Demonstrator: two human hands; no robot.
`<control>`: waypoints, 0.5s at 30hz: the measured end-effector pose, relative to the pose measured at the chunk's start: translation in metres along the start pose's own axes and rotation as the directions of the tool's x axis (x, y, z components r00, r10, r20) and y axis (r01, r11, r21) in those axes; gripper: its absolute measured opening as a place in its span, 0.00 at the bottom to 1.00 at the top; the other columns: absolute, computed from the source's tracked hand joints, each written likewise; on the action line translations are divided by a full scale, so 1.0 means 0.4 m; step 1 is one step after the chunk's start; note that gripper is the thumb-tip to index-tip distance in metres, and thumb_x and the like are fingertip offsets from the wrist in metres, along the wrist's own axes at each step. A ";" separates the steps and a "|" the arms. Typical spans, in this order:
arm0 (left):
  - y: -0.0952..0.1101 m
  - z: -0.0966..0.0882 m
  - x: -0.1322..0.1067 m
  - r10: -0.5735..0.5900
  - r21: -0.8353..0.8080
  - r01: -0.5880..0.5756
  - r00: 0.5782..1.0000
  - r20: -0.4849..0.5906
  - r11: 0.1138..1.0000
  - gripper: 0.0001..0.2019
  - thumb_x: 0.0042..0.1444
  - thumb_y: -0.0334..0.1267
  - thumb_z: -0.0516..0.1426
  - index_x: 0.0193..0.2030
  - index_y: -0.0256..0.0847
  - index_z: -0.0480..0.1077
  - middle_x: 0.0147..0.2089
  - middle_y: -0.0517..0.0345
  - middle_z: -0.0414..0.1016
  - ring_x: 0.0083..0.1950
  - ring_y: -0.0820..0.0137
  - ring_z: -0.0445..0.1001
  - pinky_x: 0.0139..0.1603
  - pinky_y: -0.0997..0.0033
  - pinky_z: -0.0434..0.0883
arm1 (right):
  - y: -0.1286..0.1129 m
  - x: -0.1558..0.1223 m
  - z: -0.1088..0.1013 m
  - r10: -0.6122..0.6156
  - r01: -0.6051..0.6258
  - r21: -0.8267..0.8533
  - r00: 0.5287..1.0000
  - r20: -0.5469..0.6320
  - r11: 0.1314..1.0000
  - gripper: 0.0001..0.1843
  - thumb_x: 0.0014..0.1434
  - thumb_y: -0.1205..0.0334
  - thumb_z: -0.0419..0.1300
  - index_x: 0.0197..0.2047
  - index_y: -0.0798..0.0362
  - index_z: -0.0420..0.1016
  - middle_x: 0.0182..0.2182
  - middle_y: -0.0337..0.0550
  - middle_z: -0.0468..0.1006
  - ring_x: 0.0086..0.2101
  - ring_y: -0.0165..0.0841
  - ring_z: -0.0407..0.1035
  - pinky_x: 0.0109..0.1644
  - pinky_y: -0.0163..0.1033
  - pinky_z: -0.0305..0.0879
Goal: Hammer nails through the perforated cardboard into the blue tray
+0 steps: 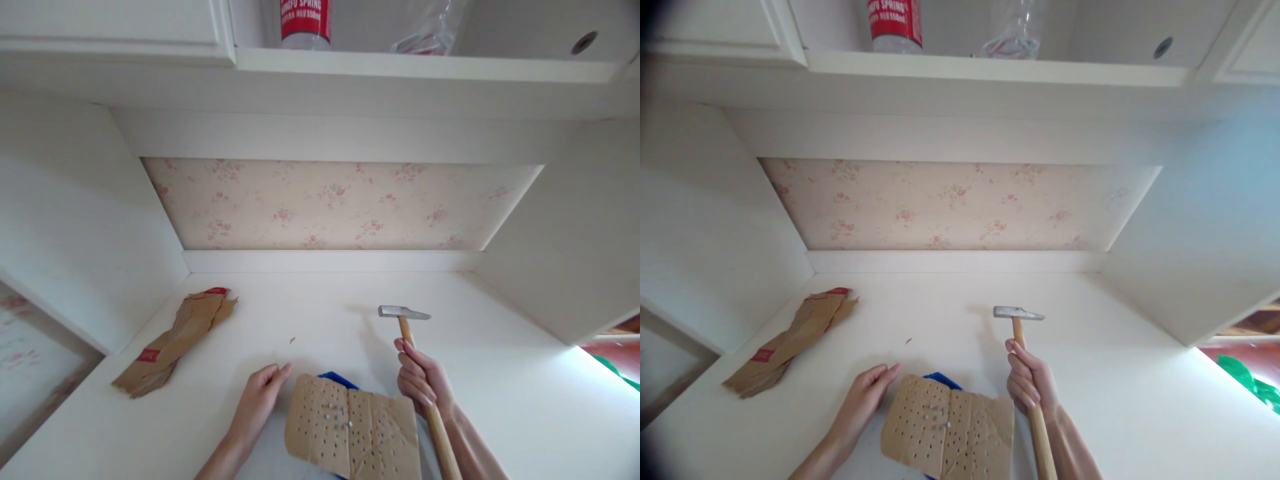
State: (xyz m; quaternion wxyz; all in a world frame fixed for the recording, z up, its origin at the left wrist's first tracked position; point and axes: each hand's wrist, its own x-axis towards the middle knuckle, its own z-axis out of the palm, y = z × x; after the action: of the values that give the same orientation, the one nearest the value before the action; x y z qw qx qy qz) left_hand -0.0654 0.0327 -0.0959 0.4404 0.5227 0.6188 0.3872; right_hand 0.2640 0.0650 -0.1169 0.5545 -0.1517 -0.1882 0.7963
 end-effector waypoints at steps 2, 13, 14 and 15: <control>0.001 -0.002 -0.003 0.023 -0.022 -0.022 0.999 0.050 1.000 0.21 0.55 0.53 0.56 0.23 0.45 0.53 0.23 0.69 0.50 0.27 0.72 0.52 0.28 0.72 0.52 | -0.003 0.000 0.001 -0.026 0.026 0.005 1.000 -0.010 1.000 0.06 0.69 0.65 0.54 0.40 0.53 0.70 0.14 0.17 0.46 0.09 0.16 0.30 0.06 0.19 0.38; 0.016 -0.016 -0.039 0.270 -0.132 -0.237 0.879 0.392 0.963 0.22 0.50 0.31 0.60 0.53 0.43 0.67 0.54 0.50 0.72 0.54 0.61 0.72 0.55 0.62 0.67 | -0.003 -0.008 0.005 -0.065 0.064 -0.023 0.996 -0.058 0.998 0.02 0.67 0.65 0.57 0.40 0.52 0.70 0.15 0.17 0.47 0.10 0.16 0.29 0.07 0.19 0.40; 0.020 -0.014 -0.047 0.311 -0.144 -0.276 0.840 0.445 0.950 0.28 0.50 0.31 0.62 0.59 0.44 0.64 0.59 0.47 0.70 0.60 0.58 0.70 0.61 0.58 0.65 | -0.002 -0.007 0.006 -0.062 0.060 -0.027 0.996 -0.063 0.998 0.02 0.67 0.65 0.57 0.40 0.53 0.70 0.14 0.17 0.47 0.10 0.16 0.29 0.07 0.19 0.40; 0.024 -0.013 -0.055 0.335 -0.165 -0.292 0.795 0.505 0.942 0.34 0.50 0.32 0.63 0.64 0.45 0.60 0.63 0.45 0.67 0.64 0.56 0.67 0.64 0.55 0.62 | -0.002 -0.006 0.006 -0.057 0.055 -0.032 0.996 -0.065 0.998 0.03 0.67 0.65 0.57 0.40 0.53 0.71 0.14 0.17 0.47 0.10 0.16 0.29 0.06 0.20 0.40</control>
State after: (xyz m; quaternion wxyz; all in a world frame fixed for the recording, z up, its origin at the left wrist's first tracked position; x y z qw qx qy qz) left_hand -0.0659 0.0123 -0.0822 0.5427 0.6859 0.3636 0.3207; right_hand 0.2642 0.0626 -0.1143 0.5801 -0.1811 -0.1860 0.7721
